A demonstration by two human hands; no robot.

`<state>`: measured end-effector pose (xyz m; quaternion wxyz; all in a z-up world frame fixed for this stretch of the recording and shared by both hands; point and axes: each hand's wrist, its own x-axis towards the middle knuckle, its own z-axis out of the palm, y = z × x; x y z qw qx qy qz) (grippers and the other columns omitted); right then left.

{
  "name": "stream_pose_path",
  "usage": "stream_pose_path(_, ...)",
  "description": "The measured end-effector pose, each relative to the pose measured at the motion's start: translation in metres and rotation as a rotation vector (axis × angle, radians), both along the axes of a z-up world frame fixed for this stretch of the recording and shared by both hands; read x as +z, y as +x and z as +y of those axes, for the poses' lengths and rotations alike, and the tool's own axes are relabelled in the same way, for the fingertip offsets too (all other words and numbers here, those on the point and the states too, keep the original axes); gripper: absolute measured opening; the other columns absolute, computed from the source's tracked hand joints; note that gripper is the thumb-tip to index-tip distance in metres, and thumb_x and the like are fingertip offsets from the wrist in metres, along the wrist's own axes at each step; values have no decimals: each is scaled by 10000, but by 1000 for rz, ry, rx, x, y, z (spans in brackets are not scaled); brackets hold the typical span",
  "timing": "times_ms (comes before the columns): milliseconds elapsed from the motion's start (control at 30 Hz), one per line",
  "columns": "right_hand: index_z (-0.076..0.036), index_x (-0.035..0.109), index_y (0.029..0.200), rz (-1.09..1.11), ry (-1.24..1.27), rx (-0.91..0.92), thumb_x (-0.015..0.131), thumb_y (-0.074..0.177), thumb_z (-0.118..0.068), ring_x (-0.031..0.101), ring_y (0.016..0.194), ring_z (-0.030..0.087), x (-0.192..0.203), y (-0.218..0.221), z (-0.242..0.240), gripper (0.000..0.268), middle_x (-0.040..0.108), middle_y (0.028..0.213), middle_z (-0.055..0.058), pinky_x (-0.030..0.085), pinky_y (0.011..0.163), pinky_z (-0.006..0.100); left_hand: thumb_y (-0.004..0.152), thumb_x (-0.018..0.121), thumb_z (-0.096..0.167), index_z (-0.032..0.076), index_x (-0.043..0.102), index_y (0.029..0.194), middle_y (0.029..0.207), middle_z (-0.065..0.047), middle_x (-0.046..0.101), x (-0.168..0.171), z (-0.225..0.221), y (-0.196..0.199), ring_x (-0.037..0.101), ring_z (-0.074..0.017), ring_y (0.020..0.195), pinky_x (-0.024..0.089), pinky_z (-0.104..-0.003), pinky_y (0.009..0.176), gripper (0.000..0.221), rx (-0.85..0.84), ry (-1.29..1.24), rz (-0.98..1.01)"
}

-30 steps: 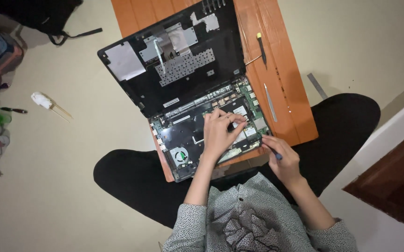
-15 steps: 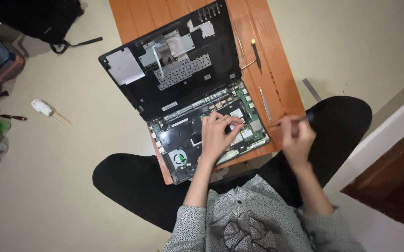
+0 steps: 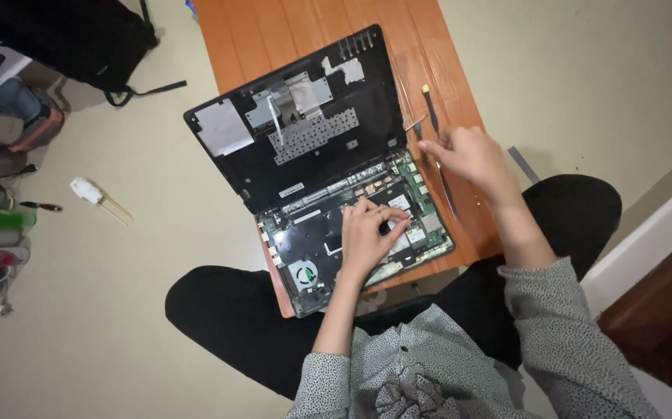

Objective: Connecting internal ribbon cables and components during the assembly of a laptop computer.

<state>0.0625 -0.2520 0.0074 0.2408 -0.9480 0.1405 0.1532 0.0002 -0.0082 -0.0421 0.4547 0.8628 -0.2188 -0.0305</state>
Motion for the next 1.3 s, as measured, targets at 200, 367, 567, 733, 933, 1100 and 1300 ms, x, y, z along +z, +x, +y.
stream_pose_path(200,-88,727,1045,-11,-57,9,738,914,-262,723,963,411,-29,-45,1,218,770,913,132,558,811,525,807,798,297,303,752,891,754,134,733,1,-1,2,568,-138,866,373,-298,885,96,11,-5,5)
stream_pose_path(367,-174,713,1068,-4,-131,1,734,896,-321,746,950,332,-67,-63,1,228,780,911,35,591,837,483,801,804,291,304,758,899,745,136,730,0,-1,1,572,-139,867,375,-292,883,109,9,-13,14)
stream_pose_path(567,-46,724,1073,-35,166,-183,730,887,-312,725,1012,338,-44,-80,0,325,774,992,137,563,849,474,805,792,276,291,754,897,751,122,735,2,-1,1,558,-141,871,368,-292,885,100,18,-19,44)
stream_pose_path(733,44,600,1164,-410,914,-463,602,1058,-98,721,889,307,-30,-117,11,177,675,1014,223,633,781,441,805,796,265,279,755,895,744,113,733,-1,-1,1,558,-141,869,373,-291,890,100,15,-20,37)
stream_pose_path(933,-13,493,1206,-550,1015,-624,554,1103,-150,719,836,223,-53,-143,27,182,697,1060,190,657,769,364,821,787,289,293,756,891,748,121,729,0,0,0,553,-143,884,361,-303,889,76,5,-9,15)
stream_pose_path(1100,-31,468,1135,-515,1081,-622,550,1078,-121,723,742,211,-76,-137,57,134,707,977,202,667,684,313,823,786,291,289,758,901,751,125,730,-1,0,-1,556,-137,879,363,-297,882,82,-1,-8,19)
stream_pose_path(1300,-25,452,1113,-568,994,-521,508,1094,-101,704,678,197,-98,-129,55,96,697,919,202,652,605,288,821,782,304,298,752,890,742,133,721,-3,-1,-1,559,-139,880,363,-304,886,76,11,-6,-3)
